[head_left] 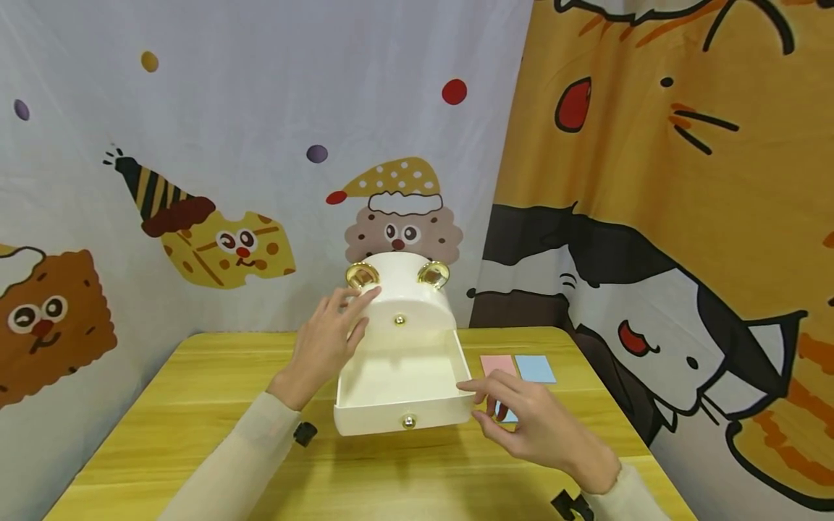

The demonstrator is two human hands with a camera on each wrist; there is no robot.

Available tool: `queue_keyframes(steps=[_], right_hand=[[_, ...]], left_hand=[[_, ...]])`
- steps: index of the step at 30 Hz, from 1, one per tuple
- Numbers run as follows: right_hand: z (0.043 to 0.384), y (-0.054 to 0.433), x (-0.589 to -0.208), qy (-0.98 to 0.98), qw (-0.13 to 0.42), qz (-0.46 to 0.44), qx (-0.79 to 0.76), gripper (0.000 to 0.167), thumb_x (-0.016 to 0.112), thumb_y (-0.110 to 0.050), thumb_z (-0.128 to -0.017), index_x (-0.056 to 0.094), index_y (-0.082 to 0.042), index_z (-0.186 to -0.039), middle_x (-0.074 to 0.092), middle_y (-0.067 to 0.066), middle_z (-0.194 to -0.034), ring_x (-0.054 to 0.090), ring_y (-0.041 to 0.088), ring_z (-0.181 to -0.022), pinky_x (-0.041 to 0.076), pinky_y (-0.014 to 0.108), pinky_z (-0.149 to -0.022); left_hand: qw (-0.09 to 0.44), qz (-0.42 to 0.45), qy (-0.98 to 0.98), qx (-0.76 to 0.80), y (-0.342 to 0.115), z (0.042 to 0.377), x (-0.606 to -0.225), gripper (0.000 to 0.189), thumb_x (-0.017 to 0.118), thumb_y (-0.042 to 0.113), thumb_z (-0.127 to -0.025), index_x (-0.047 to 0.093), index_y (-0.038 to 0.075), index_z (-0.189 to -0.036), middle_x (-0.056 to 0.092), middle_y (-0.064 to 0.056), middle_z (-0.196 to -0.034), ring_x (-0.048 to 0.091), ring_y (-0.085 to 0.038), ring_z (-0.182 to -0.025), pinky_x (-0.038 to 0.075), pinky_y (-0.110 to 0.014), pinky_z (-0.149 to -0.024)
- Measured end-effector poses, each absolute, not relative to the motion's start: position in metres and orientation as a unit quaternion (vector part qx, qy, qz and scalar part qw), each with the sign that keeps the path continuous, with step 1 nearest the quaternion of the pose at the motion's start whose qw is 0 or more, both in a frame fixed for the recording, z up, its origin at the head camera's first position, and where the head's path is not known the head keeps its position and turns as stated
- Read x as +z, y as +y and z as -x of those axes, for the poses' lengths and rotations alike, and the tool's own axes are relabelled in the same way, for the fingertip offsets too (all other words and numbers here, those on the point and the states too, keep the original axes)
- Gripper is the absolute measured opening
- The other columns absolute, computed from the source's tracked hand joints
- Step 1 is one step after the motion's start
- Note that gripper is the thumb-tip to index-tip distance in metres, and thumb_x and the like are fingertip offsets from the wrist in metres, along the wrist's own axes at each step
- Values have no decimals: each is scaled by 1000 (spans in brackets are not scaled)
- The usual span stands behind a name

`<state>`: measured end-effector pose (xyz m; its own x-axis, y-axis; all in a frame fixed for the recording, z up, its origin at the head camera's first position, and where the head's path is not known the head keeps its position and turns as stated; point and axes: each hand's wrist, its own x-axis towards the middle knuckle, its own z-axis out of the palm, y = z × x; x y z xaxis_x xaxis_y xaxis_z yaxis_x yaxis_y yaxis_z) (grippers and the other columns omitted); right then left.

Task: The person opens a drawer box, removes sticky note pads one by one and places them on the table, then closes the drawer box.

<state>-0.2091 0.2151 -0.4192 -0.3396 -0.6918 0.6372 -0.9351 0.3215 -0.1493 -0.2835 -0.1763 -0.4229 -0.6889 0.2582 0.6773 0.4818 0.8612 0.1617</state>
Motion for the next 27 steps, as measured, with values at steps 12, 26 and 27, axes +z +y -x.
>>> queue_keyframes(steps=[12, 26, 27], right_hand=[[209, 192, -430, -764, 220, -552, 252, 53, 89, -2, -97, 76, -14, -147, 81, -2, -114, 75, -3, -87, 55, 5, -73], [209, 169, -446, -768, 174, -562, 254, 53, 84, -2, -102, 73, -17, -152, 85, -2, -114, 79, -5, -90, 53, 3, -73], [209, 167, -447, -767, 176, -564, 251, 52, 84, -3, -102, 73, -17, -151, 85, -3, -115, 78, -6, -89, 54, 3, -74]], left_hand=[[335, 205, -904, -166, -178, 284, -423, 60, 75, 21, -116, 59, 32, -173, 65, -14, -152, 71, -37, -121, 46, -28, -53], [340, 201, -904, -164, -176, 283, -424, 61, 77, 21, -115, 59, 32, -172, 66, -15, -153, 72, -37, -122, 47, -27, -52], [339, 200, -905, -164, -176, 283, -424, 61, 77, 21, -115, 59, 32, -173, 66, -15, -153, 72, -37, -122, 48, -28, -52]])
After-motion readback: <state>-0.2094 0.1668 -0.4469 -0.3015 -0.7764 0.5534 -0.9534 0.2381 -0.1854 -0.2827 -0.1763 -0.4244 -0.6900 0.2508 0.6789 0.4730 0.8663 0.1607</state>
